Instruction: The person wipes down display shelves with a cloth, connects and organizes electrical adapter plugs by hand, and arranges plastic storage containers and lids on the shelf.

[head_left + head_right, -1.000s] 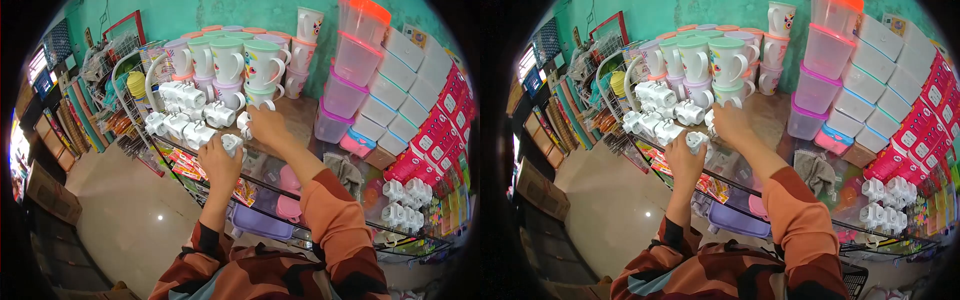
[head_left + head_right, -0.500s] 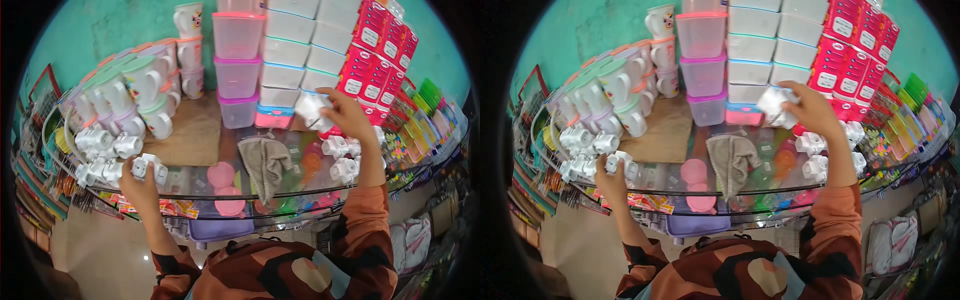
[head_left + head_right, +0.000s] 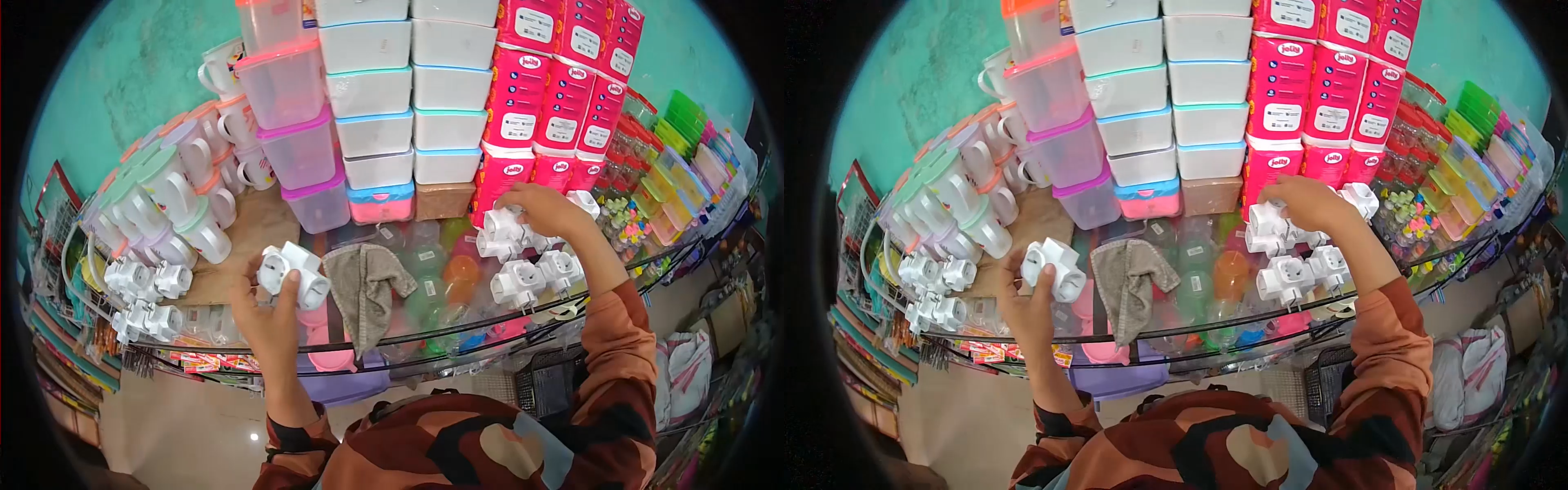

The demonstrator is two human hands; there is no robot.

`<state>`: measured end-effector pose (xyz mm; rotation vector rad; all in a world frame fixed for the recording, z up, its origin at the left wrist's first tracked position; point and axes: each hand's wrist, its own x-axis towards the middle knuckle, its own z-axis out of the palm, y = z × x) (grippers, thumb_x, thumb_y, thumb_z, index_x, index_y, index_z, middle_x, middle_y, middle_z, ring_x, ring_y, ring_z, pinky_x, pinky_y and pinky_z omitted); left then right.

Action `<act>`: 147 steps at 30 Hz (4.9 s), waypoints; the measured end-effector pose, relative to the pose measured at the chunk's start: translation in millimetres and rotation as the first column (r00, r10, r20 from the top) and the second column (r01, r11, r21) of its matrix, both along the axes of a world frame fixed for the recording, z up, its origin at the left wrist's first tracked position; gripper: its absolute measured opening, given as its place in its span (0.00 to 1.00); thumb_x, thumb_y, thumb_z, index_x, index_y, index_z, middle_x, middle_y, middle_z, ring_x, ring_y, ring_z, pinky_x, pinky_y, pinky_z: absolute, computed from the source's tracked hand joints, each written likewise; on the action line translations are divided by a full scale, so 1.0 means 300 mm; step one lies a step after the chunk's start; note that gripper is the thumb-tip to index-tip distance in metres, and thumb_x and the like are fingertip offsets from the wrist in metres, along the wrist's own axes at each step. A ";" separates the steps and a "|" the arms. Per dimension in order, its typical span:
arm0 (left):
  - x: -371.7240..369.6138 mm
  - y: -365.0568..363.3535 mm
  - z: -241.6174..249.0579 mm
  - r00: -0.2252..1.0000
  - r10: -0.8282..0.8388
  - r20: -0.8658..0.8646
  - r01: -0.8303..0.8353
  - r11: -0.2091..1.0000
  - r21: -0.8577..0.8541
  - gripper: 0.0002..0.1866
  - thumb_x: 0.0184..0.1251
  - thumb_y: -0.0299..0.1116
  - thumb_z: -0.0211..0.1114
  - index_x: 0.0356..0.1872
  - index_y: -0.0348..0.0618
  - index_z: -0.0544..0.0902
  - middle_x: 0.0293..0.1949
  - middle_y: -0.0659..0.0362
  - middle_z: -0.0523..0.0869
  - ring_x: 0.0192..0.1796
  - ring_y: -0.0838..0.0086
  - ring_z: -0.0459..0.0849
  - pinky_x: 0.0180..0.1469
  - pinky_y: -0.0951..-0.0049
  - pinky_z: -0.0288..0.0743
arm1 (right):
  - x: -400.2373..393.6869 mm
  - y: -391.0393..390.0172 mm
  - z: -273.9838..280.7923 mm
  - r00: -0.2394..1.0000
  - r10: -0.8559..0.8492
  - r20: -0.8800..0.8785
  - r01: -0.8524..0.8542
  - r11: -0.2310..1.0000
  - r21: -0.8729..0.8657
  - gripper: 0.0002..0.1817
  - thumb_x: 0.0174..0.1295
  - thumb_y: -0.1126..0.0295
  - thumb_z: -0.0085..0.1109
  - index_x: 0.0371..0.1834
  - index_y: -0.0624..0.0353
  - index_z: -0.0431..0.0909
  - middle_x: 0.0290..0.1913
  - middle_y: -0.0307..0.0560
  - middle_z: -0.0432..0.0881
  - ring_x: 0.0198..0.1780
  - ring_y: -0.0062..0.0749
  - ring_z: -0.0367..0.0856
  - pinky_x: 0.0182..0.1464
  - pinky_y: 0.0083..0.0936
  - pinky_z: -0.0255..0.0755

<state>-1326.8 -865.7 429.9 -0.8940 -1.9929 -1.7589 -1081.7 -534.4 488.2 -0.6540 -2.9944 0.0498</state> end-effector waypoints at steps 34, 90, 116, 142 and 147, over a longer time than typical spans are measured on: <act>0.539 0.411 -0.119 0.745 -0.649 -0.152 0.609 0.755 -0.243 0.29 0.57 0.38 0.69 0.58 0.37 0.73 0.47 0.48 0.80 0.48 0.56 0.77 0.52 0.60 0.67 | 0.469 -0.406 -0.319 0.377 -0.569 -0.731 -0.154 0.740 -0.655 0.41 0.45 0.79 0.62 0.68 0.62 0.61 0.62 0.47 0.69 0.62 0.33 0.69 0.65 0.28 0.62; 0.502 0.773 -0.160 0.707 -0.632 0.316 0.690 0.715 -0.113 0.27 0.74 0.45 0.49 0.67 0.40 0.66 0.58 0.38 0.76 0.54 0.52 0.81 0.56 0.61 0.70 | 0.425 -0.208 -0.194 0.493 -0.242 -0.836 -0.277 0.867 -0.415 0.23 0.64 0.81 0.49 0.64 0.67 0.68 0.65 0.53 0.70 0.67 0.37 0.67 0.67 0.32 0.62; -0.494 -0.604 -0.171 0.721 0.671 -0.170 -0.692 0.709 -0.138 0.37 0.54 0.37 0.70 0.63 0.30 0.65 0.59 0.41 0.71 0.61 0.47 0.69 0.65 0.55 0.60 | -1.226 -1.201 -0.201 0.681 0.291 -0.672 -0.622 0.713 -0.322 0.25 0.56 0.68 0.62 0.58 0.61 0.72 0.53 0.57 0.77 0.55 0.47 0.76 0.56 0.37 0.71; -0.415 -0.589 -0.228 0.898 0.439 0.021 -0.437 0.898 -0.056 0.31 0.48 0.30 0.75 0.53 0.34 0.71 0.52 0.47 0.71 0.55 0.55 0.72 0.56 0.62 0.68 | -0.913 -0.925 -0.241 0.867 -0.015 -0.498 -0.120 0.964 -0.237 0.31 0.46 0.64 0.69 0.54 0.57 0.68 0.52 0.58 0.77 0.53 0.54 0.77 0.52 0.40 0.71; -0.345 -0.515 -0.219 0.952 0.304 0.034 -0.305 0.951 0.047 0.32 0.51 0.24 0.73 0.58 0.36 0.67 0.53 0.53 0.72 0.56 0.67 0.73 0.57 0.69 0.70 | -0.857 -0.875 -0.167 0.928 0.014 -0.373 -0.118 0.959 -0.257 0.37 0.48 0.69 0.68 0.65 0.54 0.64 0.55 0.56 0.76 0.55 0.54 0.75 0.54 0.40 0.70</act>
